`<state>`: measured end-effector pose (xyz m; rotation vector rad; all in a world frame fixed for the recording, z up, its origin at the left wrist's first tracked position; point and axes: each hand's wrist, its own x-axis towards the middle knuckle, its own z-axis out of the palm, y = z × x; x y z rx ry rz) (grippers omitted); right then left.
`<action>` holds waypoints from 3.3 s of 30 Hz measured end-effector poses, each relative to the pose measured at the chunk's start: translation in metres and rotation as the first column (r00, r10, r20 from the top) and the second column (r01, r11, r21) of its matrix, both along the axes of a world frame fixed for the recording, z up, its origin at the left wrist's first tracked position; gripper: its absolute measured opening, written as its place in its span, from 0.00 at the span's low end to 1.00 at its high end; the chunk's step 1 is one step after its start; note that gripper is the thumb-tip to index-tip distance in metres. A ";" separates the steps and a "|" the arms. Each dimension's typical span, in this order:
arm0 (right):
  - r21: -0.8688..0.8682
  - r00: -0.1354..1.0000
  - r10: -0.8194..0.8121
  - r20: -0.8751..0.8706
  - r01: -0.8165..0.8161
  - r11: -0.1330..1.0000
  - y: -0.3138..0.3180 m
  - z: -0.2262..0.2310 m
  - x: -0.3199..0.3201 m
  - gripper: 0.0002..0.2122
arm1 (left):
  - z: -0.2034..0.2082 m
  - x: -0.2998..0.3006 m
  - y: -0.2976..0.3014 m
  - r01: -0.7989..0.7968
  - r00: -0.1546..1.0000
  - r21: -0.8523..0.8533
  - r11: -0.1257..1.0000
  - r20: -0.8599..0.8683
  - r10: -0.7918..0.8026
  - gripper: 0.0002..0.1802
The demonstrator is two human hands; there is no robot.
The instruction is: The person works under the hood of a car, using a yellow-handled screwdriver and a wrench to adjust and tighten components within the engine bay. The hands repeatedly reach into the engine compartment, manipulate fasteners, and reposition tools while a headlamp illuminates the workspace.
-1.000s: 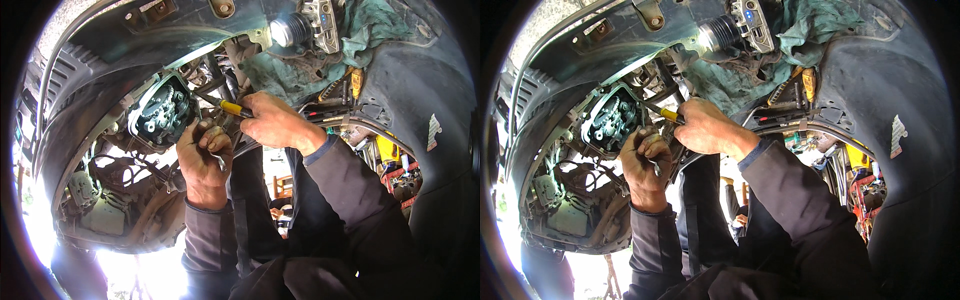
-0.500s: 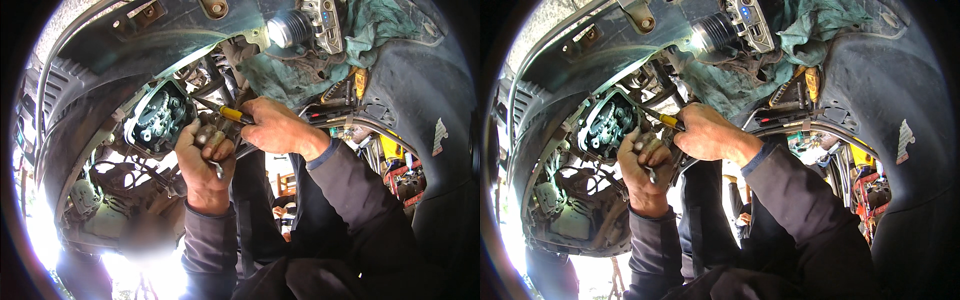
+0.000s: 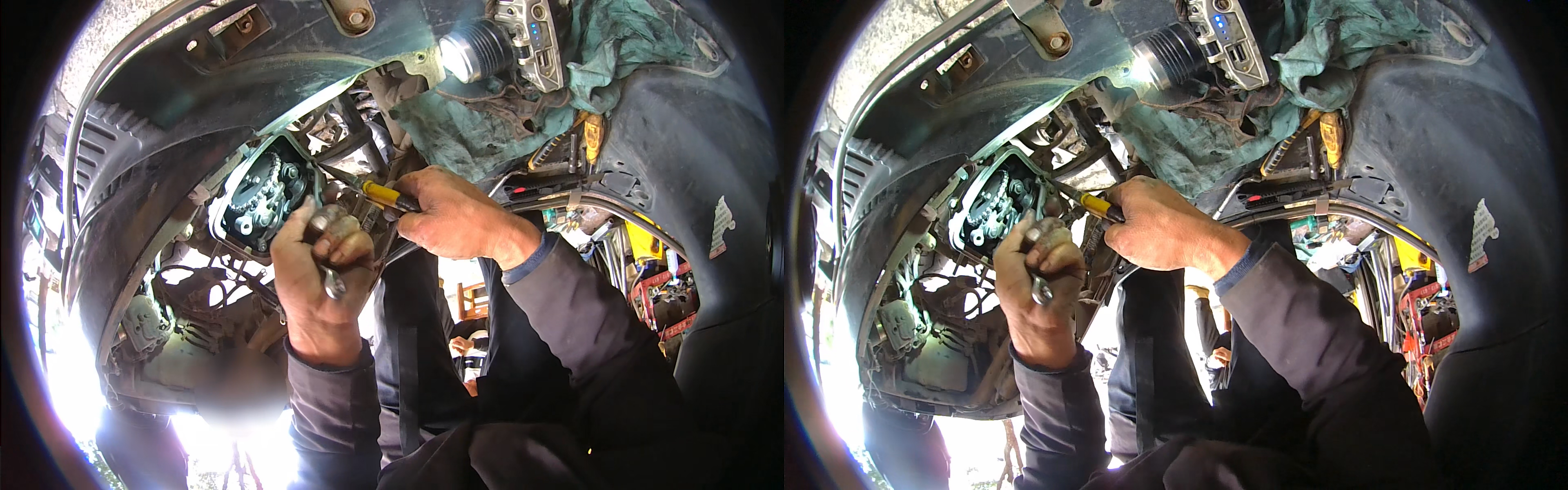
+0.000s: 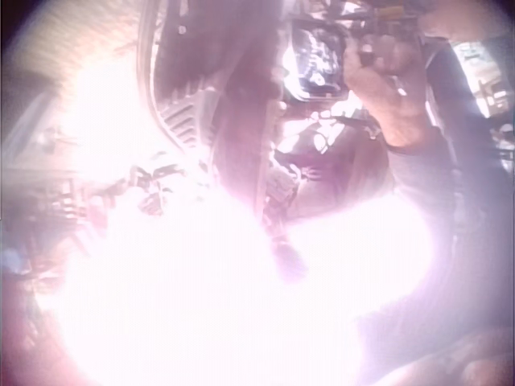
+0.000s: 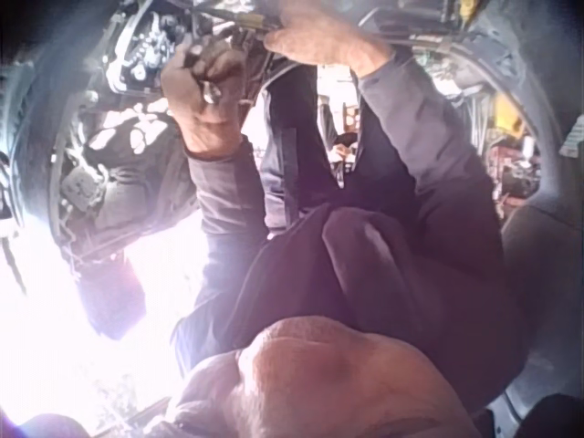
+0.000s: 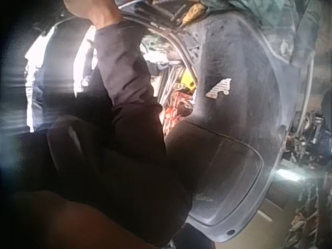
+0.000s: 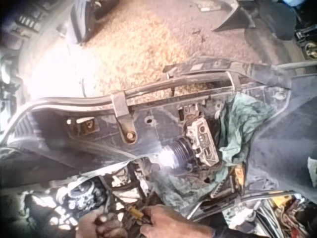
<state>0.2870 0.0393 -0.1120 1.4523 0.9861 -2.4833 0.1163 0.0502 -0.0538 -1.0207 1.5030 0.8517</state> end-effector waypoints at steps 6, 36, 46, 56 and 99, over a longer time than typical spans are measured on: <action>-0.008 0.999 0.038 -0.017 -0.038 0.999 0.001 -0.004 -0.001 0.14 | 0.003 -0.005 0.003 0.076 0.997 -0.017 0.997 -0.012 -0.076 0.11; -0.513 0.942 -0.258 -0.213 0.117 0.851 0.052 -0.007 -0.001 0.07 | -0.005 0.015 -0.033 0.249 0.955 -0.001 0.969 -0.169 -0.246 0.09; -0.351 0.973 -0.107 -0.206 0.028 0.936 0.055 -0.004 -0.007 0.08 | -0.005 0.015 -0.032 0.223 0.964 0.011 0.975 -0.150 -0.219 0.10; -0.127 0.957 0.006 -0.289 -0.045 0.991 0.055 -0.001 -0.010 0.10 | -0.007 0.016 -0.033 0.270 0.950 0.018 0.963 -0.166 -0.263 0.13; 0.361 0.969 0.190 -0.159 -0.122 0.924 -0.006 -0.037 0.000 0.13 | 0.004 0.000 0.007 0.051 0.999 0.084 0.995 -0.004 -0.051 0.11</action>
